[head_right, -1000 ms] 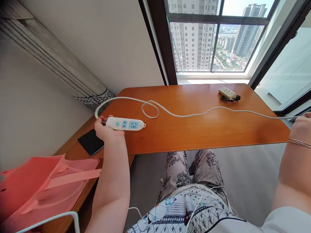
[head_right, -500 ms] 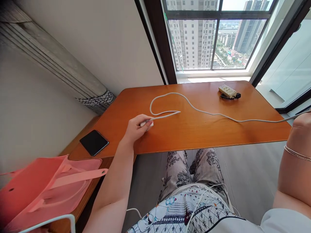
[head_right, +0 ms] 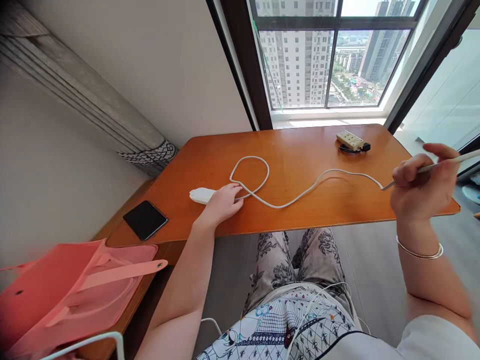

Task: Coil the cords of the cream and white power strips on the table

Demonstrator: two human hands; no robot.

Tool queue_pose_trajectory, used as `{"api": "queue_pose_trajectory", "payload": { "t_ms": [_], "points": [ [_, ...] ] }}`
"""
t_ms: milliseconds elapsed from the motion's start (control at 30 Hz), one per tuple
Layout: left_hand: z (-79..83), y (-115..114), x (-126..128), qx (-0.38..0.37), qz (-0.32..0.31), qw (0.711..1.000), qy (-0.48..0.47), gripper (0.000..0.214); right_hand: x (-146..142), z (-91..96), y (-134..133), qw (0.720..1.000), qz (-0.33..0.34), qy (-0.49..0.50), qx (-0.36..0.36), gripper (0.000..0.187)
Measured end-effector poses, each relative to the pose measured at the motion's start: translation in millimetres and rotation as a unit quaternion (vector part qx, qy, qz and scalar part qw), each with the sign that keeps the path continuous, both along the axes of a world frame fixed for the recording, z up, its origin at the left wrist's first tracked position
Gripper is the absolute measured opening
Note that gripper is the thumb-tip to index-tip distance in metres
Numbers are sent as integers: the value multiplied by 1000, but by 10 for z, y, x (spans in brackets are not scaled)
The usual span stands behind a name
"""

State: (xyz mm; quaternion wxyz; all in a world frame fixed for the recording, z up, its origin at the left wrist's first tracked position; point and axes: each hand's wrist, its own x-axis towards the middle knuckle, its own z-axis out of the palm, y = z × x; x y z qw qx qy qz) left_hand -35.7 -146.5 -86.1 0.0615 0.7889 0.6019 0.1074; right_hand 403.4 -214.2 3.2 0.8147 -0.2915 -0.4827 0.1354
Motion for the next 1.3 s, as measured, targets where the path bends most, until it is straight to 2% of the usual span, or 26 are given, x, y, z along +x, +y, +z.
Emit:
{"api": "queue_pose_trajectory", "payload": {
  "t_ms": [67, 133, 167, 233, 300, 333, 367, 400, 467, 533, 600, 633, 700, 767, 800, 833, 867, 933, 1000, 1033, 1067, 1100, 1133, 1167, 1267, 1300],
  "points": [
    [-80, -23, 150, -1, 2, 993, -115, 41, -332, -66, -27, 996, 71, -47, -24, 33],
    [-177, 6, 317, -19, 16, 961, -274, 45, -616, -192, -78, 979, 140, -101, -107, 29],
    [-217, 43, 400, -30, 23, 931, -362, 49, -739, -272, -113, 968, 169, -126, -134, 30],
    [-246, 152, 553, -43, 38, 850, -524, 57, -952, -451, -197, 936, 231, -187, -189, 34],
    [-182, 270, 679, -18, 48, 778, -626, 62, -1122, -616, -278, 895, 283, -255, -232, 37],
    [-113, 315, 728, -2, 39, 759, -650, 63, -1188, -682, -310, 879, 298, -280, -244, 37],
    [-23, 345, 767, 15, 22, 753, -658, 61, -1240, -733, -334, 869, 304, -299, -249, 38],
    [82, 356, 799, 32, -2, 760, -650, 59, -1275, -769, -349, 865, 304, -311, -250, 38],
    [311, 328, 841, 66, -76, 800, -591, 53, -1292, -800, -358, 868, 288, -325, -242, 37],
    [524, 264, 874, 106, -167, 851, -486, 48, -1240, -794, -349, 872, 272, -338, -225, 34],
    [683, 226, 922, 136, -236, 888, -370, 46, -1146, -778, -339, 874, 267, -351, -206, 32],
    [736, 233, 956, 141, -246, 901, -327, 46, -1095, -771, -336, 874, 266, -357, -195, 31],
    [784, 314, 1045, 124, -215, 920, -305, 51, -1010, -764, -333, 875, 259, -368, -176, 31],
    [774, 476, 1146, 73, -144, 914, -372, 58, -971, -762, -332, 871, 247, -392, -161, 31],
    [756, 577, 1191, 37, -108, 895, -431, 60, -972, -762, -332, 867, 239, -409, -153, 31],
    [736, 683, 1227, -9, -75, 864, -499, 60, -984, -763, -333, 861, 232, -428, -148, 30],
    [717, 788, 1249, -59, -41, 819, -569, 56, -1004, -764, -335, 853, 227, -448, -142, 30],
    [688, 980, 1248, -140, 25, 703, -697, 37, -1057, -770, -345, 835, 224, -485, -133, 29],
    [666, 1129, 1185, -145, 83, 586, -793, 20, -1109, -783, -361, 814, 231, -515, -137, 30],
    [649, 1186, 1135, -118, 113, 544, -823, 17, -1131, -792, -370, 804, 237, -527, -142, 30],
    [623, 1230, 1076, -82, 142, 520, -838, 17, -1148, -801, -380, 794, 241, -538, -148, 31],
    [587, 1262, 1010, -44, 170, 520, -836, 20, -1162, -810, -389, 783, 244, -550, -155, 31],
    [541, 1282, 942, -10, 197, 545, -815, 25, -1173, -817, -396, 772, 246, -564, -161, 31],
    [486, 1289, 875, 17, 223, 592, -774, 30, -1181, -823, -401, 762, 245, -577, -165, 32],
    [310, 1234, 722, 49, 288, 768, -570, 42, -1202, -836, -395, 744, 234, -601, -173, 32],
    [262, 1190, 699, 57, 295, 809, -505, 43, -1210, -843, -387, 745, 228, -602, -175, 32]
  ]
}}
